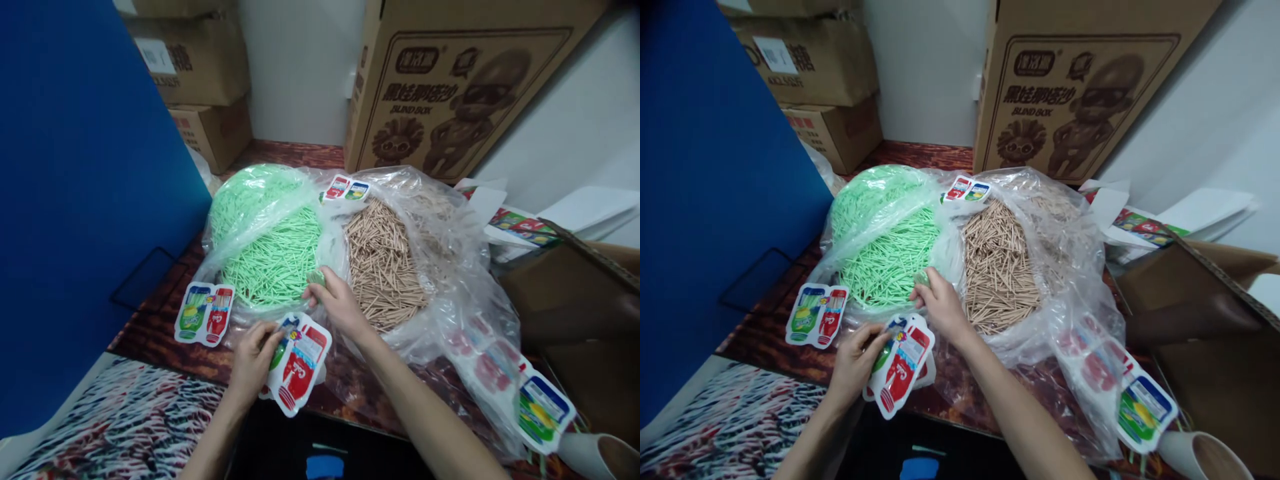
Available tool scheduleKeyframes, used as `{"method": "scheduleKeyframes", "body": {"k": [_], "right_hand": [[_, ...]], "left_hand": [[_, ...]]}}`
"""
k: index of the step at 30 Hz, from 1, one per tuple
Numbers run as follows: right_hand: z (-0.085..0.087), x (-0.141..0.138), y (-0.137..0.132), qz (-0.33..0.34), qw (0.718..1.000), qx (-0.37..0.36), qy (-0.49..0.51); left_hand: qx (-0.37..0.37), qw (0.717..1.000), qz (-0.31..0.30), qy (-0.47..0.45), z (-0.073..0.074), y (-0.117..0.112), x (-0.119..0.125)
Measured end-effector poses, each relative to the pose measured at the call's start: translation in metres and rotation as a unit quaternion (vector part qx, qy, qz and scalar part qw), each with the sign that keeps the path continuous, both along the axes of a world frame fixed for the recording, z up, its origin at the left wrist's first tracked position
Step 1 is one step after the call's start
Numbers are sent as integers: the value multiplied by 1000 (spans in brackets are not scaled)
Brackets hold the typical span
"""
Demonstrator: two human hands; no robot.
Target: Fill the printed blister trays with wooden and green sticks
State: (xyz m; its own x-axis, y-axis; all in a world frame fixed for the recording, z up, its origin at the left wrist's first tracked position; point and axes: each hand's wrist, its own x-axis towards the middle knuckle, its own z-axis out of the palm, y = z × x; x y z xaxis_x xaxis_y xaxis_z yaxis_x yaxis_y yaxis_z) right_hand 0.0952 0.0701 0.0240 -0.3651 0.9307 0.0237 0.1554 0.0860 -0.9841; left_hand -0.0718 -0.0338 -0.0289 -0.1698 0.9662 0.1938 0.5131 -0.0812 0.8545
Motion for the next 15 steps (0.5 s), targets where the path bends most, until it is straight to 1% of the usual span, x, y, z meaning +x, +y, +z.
{"method": "scheduleKeyframes", "body": {"k": [3, 5, 9, 12, 15], "right_hand": [[-2, -18, 31, 16, 999, 45, -27], [-7, -25, 42, 16, 998, 48, -28], [-13, -28, 48, 10, 1000, 5, 27], [-15, -29, 56, 10, 998, -30, 56], [-16, -32, 71, 2, 998, -23, 64]], "left_hand": [[-9, 999, -7, -43, -2, 0, 7], [-19, 996, -16, -84, -2, 3, 10], [-58, 982, -22, -176, -6, 10, 13], [-81, 974, -18, -211, -9, 16, 14], [-92, 968, -10, -234, -10, 19, 16]]}}
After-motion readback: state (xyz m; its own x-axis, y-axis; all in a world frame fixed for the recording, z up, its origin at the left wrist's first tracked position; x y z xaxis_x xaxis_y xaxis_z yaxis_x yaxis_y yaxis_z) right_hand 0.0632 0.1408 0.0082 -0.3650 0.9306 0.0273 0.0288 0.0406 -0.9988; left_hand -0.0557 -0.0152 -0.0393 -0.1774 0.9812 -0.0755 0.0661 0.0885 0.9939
